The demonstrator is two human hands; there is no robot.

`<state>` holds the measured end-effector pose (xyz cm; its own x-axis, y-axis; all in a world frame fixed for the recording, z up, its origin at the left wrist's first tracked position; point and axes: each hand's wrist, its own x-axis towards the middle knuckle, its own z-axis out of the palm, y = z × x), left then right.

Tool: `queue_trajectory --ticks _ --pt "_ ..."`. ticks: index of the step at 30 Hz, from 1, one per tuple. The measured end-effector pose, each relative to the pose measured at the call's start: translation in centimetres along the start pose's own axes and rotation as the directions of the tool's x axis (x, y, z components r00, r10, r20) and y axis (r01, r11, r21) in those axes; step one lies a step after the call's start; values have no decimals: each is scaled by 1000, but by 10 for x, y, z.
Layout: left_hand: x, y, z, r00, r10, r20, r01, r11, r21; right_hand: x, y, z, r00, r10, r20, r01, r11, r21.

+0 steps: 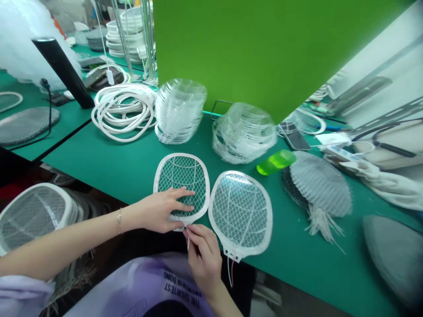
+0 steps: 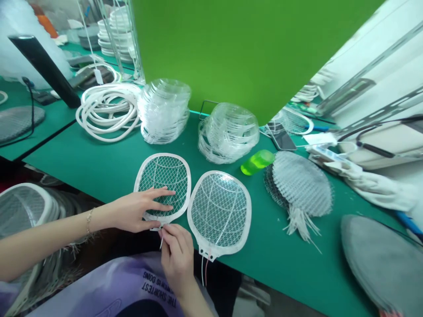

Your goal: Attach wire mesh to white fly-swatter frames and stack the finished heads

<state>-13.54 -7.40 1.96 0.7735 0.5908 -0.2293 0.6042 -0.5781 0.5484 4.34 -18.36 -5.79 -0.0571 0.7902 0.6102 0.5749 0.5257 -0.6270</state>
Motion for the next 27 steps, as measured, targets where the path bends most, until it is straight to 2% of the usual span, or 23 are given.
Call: queue_trajectory --ticks 3,5,10,13,17,23,25,27 --pt "2 0 1 999 -33 4 33 999 -19 -3 -4 0 999 48 -16 -49 995 -90" --pt "3 0 3 999 -43 9 44 998 -36 -8 -6 1 999 37 -22 -40 986 -162" --pt "6 2 5 996 -89 2 89 991 -103 -20 -8 5 992 -122 16 122 949 -292" --pt "8 5 4 993 -115 -5 112 980 -163 -17 -8 0 983 -155 99 177 946 -271" --pt "9 9 3 993 -101 -59 85 971 -224 -4 -8 -9 949 -197 246 255 939 -231" --pt "11 11 5 993 -92 -72 79 981 -175 4 -7 -13 884 -255 392 354 913 -205" --pt "9 10 7 993 -90 -75 76 982 -171 8 -10 -22 882 -241 404 350 910 -221" --pt "2 8 10 995 -66 -79 50 981 -189 17 -17 -37 890 -183 417 277 944 -177"
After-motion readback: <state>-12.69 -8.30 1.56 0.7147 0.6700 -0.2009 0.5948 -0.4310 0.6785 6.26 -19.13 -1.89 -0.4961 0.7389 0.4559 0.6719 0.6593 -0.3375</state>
